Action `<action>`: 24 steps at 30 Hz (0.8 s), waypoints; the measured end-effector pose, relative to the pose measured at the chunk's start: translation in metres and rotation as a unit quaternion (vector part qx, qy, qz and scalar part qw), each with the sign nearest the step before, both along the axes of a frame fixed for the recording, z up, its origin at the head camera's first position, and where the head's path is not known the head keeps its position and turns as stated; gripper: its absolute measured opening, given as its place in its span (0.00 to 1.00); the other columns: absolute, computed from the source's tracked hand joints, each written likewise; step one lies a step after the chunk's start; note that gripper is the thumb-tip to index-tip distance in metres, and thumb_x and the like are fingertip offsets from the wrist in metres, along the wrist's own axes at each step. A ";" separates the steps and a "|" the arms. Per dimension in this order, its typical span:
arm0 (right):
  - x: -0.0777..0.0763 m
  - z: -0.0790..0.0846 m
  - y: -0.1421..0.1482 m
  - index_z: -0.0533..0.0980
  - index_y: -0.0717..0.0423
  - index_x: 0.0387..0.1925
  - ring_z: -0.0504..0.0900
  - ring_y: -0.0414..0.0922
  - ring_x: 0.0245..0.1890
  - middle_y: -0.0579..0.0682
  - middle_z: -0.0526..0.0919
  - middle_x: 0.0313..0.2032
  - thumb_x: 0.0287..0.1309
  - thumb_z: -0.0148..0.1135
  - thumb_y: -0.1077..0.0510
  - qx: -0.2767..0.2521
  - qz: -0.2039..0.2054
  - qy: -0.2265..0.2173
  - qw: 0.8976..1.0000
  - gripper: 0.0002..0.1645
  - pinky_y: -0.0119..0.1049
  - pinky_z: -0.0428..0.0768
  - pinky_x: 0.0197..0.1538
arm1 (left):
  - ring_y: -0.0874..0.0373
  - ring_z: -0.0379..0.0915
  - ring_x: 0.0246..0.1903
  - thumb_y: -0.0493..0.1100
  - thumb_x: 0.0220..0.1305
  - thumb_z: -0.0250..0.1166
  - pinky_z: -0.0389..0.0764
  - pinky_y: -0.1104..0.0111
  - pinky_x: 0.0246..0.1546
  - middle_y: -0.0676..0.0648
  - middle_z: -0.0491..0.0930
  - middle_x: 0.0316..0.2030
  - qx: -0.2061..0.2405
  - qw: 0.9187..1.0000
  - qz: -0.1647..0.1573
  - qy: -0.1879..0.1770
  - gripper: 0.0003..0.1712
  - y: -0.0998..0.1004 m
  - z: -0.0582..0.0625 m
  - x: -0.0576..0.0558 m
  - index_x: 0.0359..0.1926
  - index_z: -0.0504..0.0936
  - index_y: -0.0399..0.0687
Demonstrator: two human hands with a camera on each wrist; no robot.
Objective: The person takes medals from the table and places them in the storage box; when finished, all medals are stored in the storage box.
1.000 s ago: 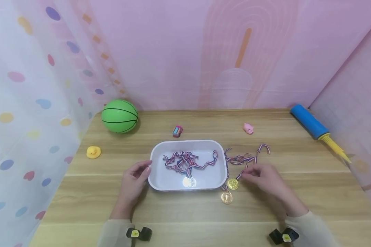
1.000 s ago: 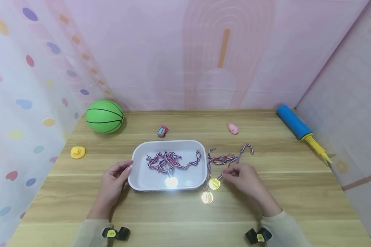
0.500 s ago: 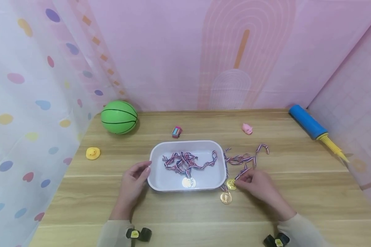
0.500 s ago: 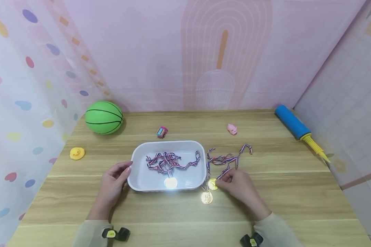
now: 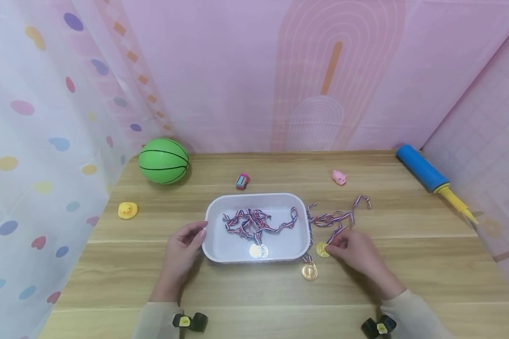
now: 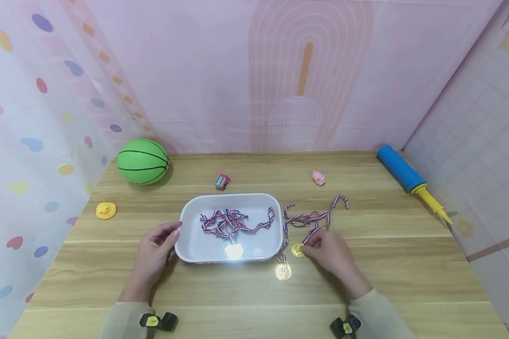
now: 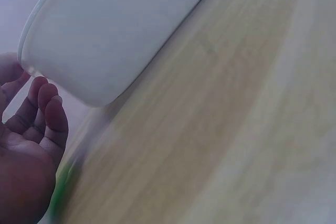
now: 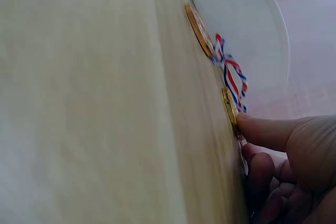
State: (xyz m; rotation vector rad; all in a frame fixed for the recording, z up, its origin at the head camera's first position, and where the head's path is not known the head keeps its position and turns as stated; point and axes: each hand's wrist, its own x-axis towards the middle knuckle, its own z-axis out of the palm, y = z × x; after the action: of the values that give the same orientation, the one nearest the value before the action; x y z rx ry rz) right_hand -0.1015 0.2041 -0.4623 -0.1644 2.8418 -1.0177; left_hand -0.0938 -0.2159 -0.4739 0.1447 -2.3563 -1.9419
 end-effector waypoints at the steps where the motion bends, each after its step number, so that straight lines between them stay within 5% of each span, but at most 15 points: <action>1: -0.001 0.000 0.003 0.80 0.51 0.25 0.74 0.39 0.24 0.42 0.79 0.22 0.49 0.73 0.51 -0.001 0.001 0.001 1.000 0.10 0.36 0.74 0.31 | 0.58 0.74 0.46 0.43 0.67 0.61 0.77 0.76 0.45 0.39 0.77 0.52 0.000 1.000 0.000 -0.001 0.18 0.000 0.000 0.000 0.54 0.78 0.38; 12: -0.015 0.001 0.038 0.84 0.56 0.32 0.78 0.41 0.28 0.45 0.84 0.26 0.51 0.72 0.55 0.001 -0.008 0.030 1.000 0.09 0.37 0.75 0.35 | 0.59 0.74 0.45 0.41 0.67 0.61 0.77 0.75 0.44 0.38 0.77 0.51 0.007 1.000 0.002 0.001 0.17 0.000 0.001 0.000 0.54 0.78 0.37; 18: -0.017 0.005 0.044 0.84 0.59 0.37 0.81 0.47 0.37 0.53 0.86 0.36 0.55 0.69 0.56 -0.001 -0.035 0.015 0.999 0.11 0.40 0.76 0.40 | 0.58 0.74 0.46 0.43 0.67 0.62 0.78 0.75 0.44 0.40 0.77 0.51 0.004 1.000 0.001 0.000 0.18 -0.001 -0.001 0.000 0.54 0.78 0.38; 24: -0.014 0.007 0.037 0.83 0.61 0.40 0.81 0.44 0.33 0.52 0.86 0.34 0.53 0.71 0.49 -0.024 -0.063 -0.017 0.998 0.21 0.37 0.77 0.37 | 0.57 0.74 0.46 0.43 0.66 0.62 0.78 0.74 0.44 0.41 0.78 0.51 0.000 1.000 0.002 0.003 0.18 -0.002 -0.002 -0.001 0.53 0.79 0.39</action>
State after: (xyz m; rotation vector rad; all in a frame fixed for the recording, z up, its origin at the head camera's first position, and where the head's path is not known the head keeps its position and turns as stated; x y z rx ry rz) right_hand -0.1152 0.2416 -0.4554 0.0272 2.8296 -1.1025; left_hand -0.0945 -0.2178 -0.4759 0.1430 -2.3502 -1.9393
